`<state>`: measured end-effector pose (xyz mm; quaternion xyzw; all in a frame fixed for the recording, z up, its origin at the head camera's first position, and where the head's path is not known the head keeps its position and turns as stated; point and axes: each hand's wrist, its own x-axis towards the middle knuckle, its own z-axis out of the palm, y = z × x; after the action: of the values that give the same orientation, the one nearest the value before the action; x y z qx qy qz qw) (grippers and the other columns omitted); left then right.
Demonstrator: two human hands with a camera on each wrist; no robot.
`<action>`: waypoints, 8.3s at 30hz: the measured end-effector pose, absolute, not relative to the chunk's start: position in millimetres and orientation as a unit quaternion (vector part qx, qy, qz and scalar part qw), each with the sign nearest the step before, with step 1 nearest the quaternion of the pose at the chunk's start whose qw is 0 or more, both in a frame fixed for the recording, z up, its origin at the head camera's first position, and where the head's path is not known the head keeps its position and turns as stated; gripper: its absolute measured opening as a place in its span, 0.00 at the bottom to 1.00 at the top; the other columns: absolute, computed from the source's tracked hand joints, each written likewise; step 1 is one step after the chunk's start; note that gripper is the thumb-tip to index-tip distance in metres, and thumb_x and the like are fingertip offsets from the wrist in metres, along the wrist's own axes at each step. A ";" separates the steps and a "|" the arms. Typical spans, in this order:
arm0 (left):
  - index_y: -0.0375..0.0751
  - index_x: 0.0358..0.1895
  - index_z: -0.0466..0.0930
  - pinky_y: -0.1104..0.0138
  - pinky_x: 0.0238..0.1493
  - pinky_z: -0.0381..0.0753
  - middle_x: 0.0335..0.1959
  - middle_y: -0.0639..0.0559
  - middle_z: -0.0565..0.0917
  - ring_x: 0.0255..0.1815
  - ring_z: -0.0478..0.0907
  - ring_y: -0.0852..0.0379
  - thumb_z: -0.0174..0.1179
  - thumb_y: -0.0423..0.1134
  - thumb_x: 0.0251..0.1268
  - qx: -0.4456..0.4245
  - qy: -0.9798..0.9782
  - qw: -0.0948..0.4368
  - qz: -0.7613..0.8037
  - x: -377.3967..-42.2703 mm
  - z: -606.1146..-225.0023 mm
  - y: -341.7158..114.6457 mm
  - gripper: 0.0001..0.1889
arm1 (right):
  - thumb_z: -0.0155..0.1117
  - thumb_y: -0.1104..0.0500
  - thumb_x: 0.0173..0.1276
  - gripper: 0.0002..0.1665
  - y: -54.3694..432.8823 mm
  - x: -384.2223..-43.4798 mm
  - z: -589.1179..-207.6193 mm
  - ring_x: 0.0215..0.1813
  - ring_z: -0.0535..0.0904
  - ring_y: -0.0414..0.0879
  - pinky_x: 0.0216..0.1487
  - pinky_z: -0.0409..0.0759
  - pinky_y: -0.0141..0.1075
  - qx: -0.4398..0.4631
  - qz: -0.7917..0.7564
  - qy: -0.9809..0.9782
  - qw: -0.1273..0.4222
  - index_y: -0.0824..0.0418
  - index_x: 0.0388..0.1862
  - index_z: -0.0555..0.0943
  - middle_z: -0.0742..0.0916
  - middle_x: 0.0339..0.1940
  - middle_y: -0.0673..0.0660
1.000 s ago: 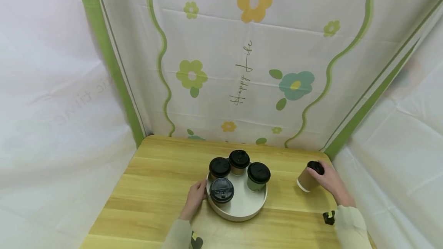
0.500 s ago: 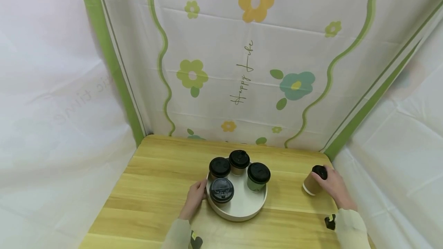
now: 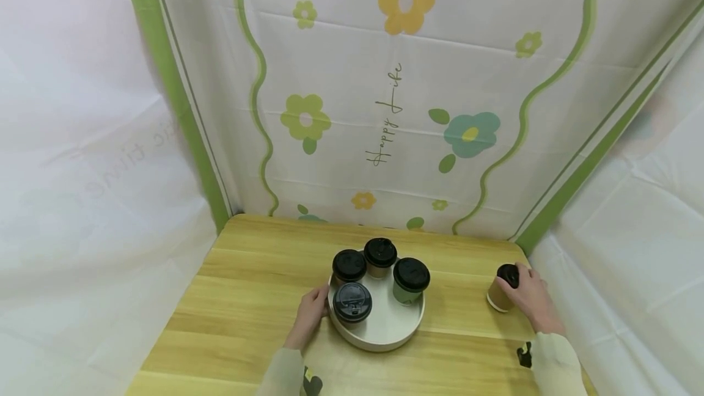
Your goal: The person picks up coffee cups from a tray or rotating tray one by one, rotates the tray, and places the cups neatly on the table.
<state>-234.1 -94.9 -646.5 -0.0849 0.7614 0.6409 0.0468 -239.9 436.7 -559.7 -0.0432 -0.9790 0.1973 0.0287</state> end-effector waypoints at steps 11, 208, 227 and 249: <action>0.36 0.40 0.81 0.69 0.36 0.79 0.29 0.53 0.81 0.29 0.78 0.61 0.48 0.57 0.75 -0.081 0.765 0.056 0.637 -232.9 -644.9 -93.8 0.26 | 0.54 0.33 0.70 0.54 436.0 -233.6 -568.8 0.60 0.57 0.87 0.50 0.65 0.77 -0.051 0.199 -0.978 0.021 0.73 0.75 0.52 0.59 0.67 0.86; 0.25 0.57 0.76 0.66 0.44 0.88 0.44 0.40 0.86 0.41 0.83 0.58 0.54 0.52 0.73 -0.086 0.732 0.081 0.671 -212.9 -638.4 -104.2 0.29 | 0.49 0.54 0.78 0.24 248.5 -247.4 -635.4 0.38 0.84 0.48 0.33 0.86 0.39 -0.115 0.549 -0.828 -0.021 0.72 0.60 0.73 0.85 0.46 0.71; 0.23 0.56 0.76 0.66 0.43 0.88 0.39 0.44 0.86 0.37 0.82 0.61 0.52 0.48 0.75 -0.076 0.727 0.090 0.677 -211.3 -627.4 -96.9 0.26 | 0.50 0.44 0.77 0.34 248.9 -239.6 -639.8 0.39 0.83 0.47 0.36 0.85 0.40 -0.140 0.635 -0.756 -0.070 0.72 0.65 0.69 0.85 0.44 0.64; 0.25 0.54 0.78 0.65 0.46 0.87 0.44 0.38 0.87 0.41 0.85 0.57 0.53 0.48 0.74 -0.080 0.712 0.092 0.692 -239.3 -641.3 -104.3 0.24 | 0.42 0.56 0.79 0.24 250.3 -241.5 -643.5 0.39 0.82 0.46 0.36 0.86 0.40 -0.131 0.650 -0.745 -0.081 0.74 0.60 0.71 0.85 0.43 0.63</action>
<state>-239.3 -104.3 -641.3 -0.0796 0.7119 0.6916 0.0918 -241.5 250.3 -643.5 -0.1307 -0.7446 0.6496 -0.0813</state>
